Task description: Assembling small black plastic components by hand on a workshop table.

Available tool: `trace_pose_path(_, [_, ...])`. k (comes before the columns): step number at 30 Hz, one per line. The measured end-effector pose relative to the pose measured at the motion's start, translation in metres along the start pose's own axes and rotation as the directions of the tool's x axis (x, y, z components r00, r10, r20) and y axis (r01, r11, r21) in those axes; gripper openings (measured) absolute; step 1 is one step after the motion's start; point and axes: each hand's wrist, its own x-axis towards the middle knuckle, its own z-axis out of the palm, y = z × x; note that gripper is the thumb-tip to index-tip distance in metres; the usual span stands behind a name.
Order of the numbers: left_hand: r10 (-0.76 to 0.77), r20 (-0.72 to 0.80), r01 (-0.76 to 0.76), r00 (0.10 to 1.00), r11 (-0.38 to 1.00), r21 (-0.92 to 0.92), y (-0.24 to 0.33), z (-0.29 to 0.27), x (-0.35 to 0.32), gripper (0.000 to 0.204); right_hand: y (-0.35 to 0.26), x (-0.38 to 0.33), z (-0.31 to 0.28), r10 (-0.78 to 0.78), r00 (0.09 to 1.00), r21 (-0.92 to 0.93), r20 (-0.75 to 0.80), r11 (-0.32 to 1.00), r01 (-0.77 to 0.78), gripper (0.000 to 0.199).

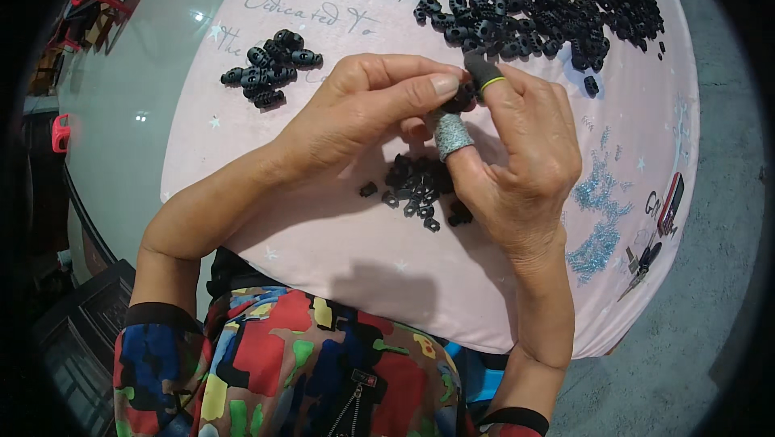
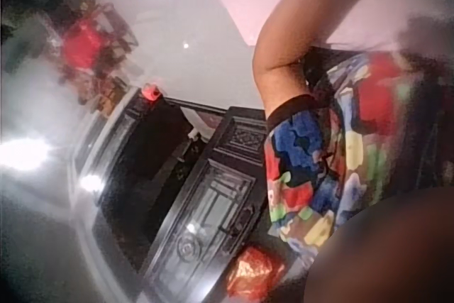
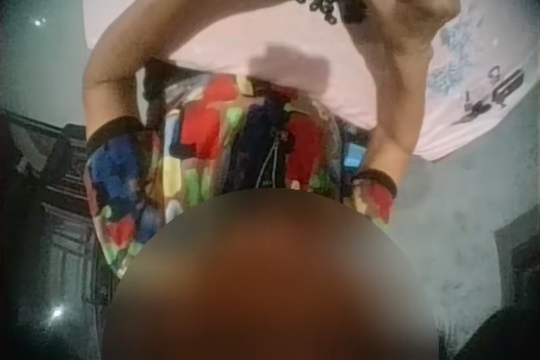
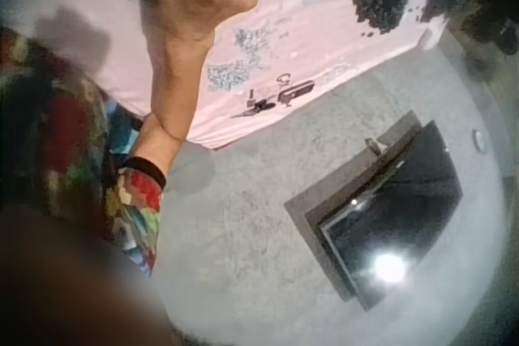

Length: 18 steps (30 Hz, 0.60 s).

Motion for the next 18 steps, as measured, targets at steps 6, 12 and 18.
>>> trace_pose_path(6, [-0.078, 0.060, 0.067, 0.995, 0.984, 0.162, 0.003, -0.004, 0.002, 0.030, 0.003, 0.002, -0.003, -0.065, 0.998, -0.071, 0.016, 0.995, 0.066, 0.048])
trace_pose_path(12, [-0.015, 0.022, 0.012, 1.000, 0.990, 0.139, -0.004, 0.000, -0.002, 0.027, 0.005, 0.002, 0.000, -0.212, 0.977, -0.144, 0.007, 0.967, 0.211, 0.045])
trace_pose_path(18, [-0.011, 0.035, 0.004, 0.999, 0.981, 0.195, -0.007, -0.005, -0.004, 0.027, 0.006, 0.000, 0.003, -0.231, 0.973, -0.115, 0.010, 0.966, 0.230, 0.044])
